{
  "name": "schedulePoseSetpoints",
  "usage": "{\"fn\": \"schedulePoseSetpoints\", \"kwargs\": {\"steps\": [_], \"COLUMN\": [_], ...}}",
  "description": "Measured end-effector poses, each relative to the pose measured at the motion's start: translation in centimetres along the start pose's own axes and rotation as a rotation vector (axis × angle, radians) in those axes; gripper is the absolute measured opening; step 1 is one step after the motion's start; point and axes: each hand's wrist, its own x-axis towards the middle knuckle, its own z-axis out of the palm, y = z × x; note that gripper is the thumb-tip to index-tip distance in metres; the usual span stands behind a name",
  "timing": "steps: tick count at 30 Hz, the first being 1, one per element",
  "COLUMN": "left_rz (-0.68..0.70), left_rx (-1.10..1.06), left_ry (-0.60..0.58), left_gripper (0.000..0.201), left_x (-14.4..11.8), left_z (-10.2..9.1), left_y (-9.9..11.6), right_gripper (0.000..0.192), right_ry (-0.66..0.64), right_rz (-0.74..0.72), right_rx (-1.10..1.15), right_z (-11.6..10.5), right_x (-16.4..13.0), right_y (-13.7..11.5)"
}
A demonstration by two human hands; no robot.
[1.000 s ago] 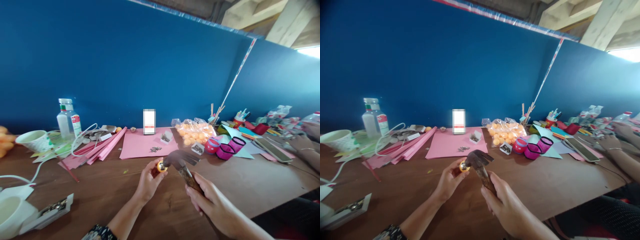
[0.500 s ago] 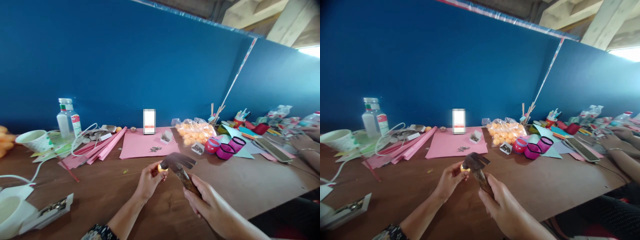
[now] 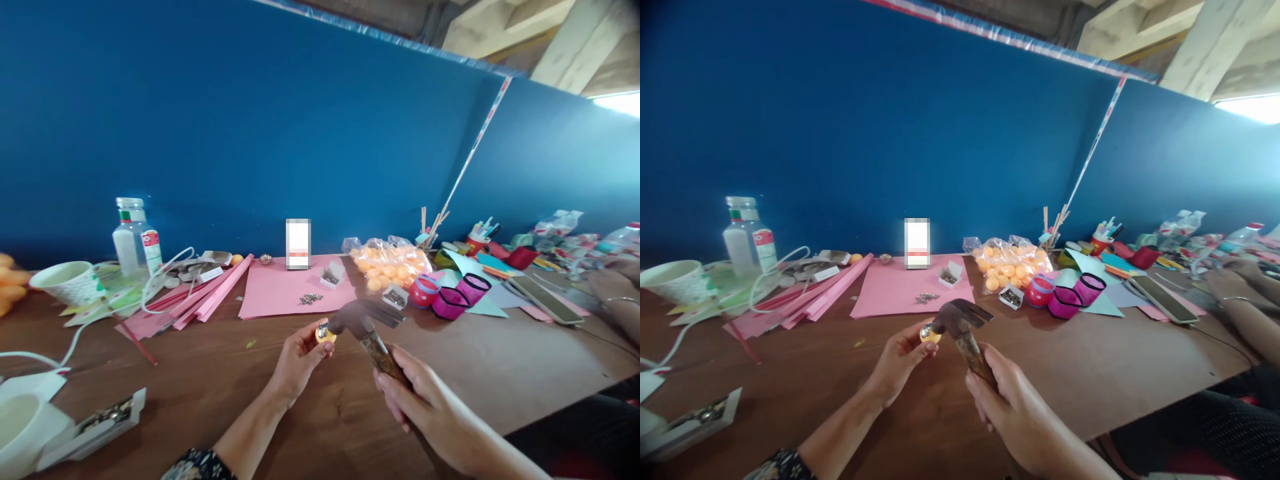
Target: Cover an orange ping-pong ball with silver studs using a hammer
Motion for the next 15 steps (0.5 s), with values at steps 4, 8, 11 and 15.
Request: {"fn": "schedulePoseSetpoints", "kwargs": {"steps": [4, 8, 11, 15], "left_rz": [0.014, 0.010, 0.000, -0.026], "left_rx": [0.018, 0.009, -0.032, -0.111], "left_ry": [0.022, 0.021, 0.055, 0.102], "left_gripper": [0.046, 0.050, 0.049, 0.050], "left_x": [0.02, 0.04, 0.05, 0.14], "left_z": [-0.10, -0.11, -0.17, -0.34], "left_y": [-0.08, -0.35, -0.59, -0.71], "right_gripper": [0.022, 0.021, 0.021, 0.022], "right_ry": [0.020, -0.008, -0.001, 0.069], "right_rz": [-0.011, -0.002, -0.022, -0.083], "right_rx": [0.013, 0.021, 0.015, -0.095], "right_z": [0.02, 0.11, -0.07, -0.87], "right_x": [-0.14, -0.11, -0.06, 0.39], "right_y": [-0.14, -0.22, -0.42, -0.08]}}
